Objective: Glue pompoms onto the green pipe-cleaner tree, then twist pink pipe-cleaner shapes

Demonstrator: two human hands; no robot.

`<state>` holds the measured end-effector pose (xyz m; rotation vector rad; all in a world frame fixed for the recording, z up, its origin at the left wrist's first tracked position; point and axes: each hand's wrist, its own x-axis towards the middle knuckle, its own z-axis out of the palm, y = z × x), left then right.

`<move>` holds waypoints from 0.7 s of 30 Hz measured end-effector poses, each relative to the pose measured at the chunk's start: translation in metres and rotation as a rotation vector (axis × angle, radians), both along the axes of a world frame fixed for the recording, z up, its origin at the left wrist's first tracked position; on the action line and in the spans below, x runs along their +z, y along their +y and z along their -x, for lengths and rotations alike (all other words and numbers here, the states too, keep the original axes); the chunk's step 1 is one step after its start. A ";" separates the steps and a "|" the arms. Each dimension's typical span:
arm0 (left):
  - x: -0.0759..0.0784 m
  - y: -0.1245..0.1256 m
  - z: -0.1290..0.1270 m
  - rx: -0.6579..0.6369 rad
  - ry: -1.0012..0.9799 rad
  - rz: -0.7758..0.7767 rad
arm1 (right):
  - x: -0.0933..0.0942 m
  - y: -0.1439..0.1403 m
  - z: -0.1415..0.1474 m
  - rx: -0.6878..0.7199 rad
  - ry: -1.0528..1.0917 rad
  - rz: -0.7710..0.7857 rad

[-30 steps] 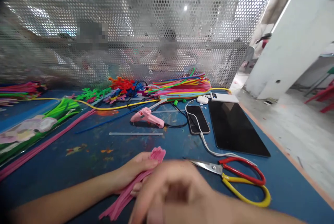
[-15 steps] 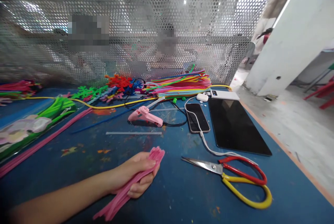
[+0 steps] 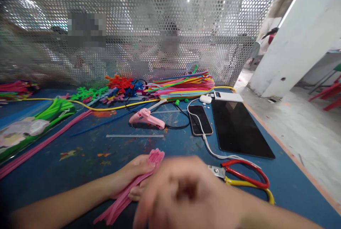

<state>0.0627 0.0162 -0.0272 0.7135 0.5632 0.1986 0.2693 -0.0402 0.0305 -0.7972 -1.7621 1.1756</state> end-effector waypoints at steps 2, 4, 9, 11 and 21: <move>-0.001 -0.001 -0.001 0.052 0.001 -0.032 | -0.012 0.016 0.004 -0.042 -0.061 0.126; -0.002 -0.002 -0.003 0.112 0.015 -0.073 | -0.029 0.032 0.009 -0.116 -0.124 0.252; -0.002 -0.003 -0.007 0.172 0.099 -0.131 | -0.057 0.045 0.015 -0.084 -0.126 0.349; -0.001 -0.004 -0.008 0.148 0.136 -0.148 | -0.058 0.042 0.015 -0.043 -0.084 0.371; 0.021 0.011 0.008 0.071 0.524 -0.723 | -0.063 0.043 0.013 -0.062 -0.080 0.440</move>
